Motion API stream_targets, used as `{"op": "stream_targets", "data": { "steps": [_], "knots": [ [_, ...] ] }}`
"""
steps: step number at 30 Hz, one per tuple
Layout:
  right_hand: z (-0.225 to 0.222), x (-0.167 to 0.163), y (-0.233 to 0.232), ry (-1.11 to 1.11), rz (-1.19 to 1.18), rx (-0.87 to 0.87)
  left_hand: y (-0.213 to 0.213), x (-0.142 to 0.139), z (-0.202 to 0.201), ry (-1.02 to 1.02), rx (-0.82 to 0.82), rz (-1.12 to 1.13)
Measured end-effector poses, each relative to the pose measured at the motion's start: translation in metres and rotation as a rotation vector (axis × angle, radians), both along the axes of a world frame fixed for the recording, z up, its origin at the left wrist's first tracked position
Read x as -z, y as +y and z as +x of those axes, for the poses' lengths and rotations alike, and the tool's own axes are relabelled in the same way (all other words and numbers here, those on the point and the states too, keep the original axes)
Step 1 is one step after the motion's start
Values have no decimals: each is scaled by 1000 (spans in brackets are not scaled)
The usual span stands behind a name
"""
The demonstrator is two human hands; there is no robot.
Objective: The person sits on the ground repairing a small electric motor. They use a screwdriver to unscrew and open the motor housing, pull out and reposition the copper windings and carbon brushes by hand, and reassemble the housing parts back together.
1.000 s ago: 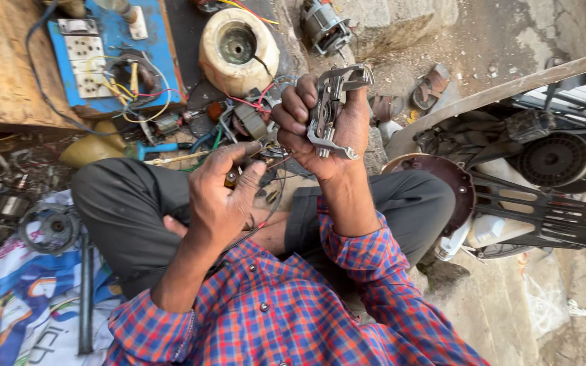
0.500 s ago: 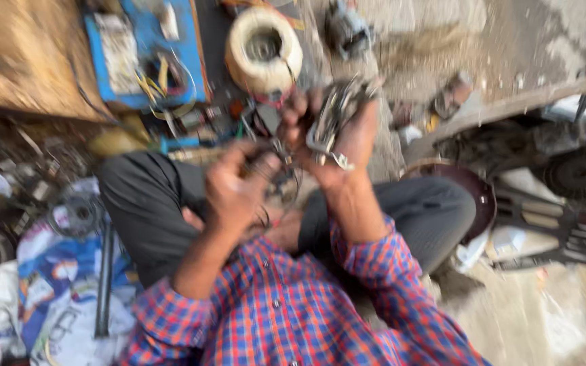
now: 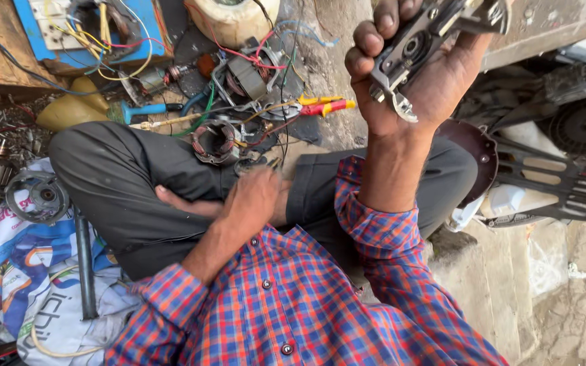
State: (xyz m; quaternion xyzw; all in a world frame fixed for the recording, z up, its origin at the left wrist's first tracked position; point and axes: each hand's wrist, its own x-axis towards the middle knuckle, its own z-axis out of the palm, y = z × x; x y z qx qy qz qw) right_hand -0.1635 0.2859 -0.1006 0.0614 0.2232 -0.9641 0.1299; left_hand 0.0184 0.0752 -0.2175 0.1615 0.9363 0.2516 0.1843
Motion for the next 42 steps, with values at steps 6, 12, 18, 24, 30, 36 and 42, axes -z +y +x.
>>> {"op": "stream_targets", "data": {
  "steps": [6, 12, 18, 24, 30, 36, 42],
  "knots": [
    [0, 4, 4, 64, -5, -41, 28, 4, -81, 400, -128, -350],
    [1, 6, -3, 96, 21, -19, 34, 13, -109, 268, -107, -567],
    [4, -17, -13, 290, 326, -101, 23, 2, -100, 272, -55, -347],
    [13, -44, -26, 326, 518, -410, -10, -97, -77, 228, -347, 550],
    [21, -40, -32, 663, 876, -669, -68, -207, -57, -12, -509, 1396],
    [18, 15, -29, 861, 800, -743, -58, -224, -65, 355, -176, 909],
    [29, 84, -17, 887, 876, -717, -45, -218, -82, 470, -59, 842]
  ]
}}
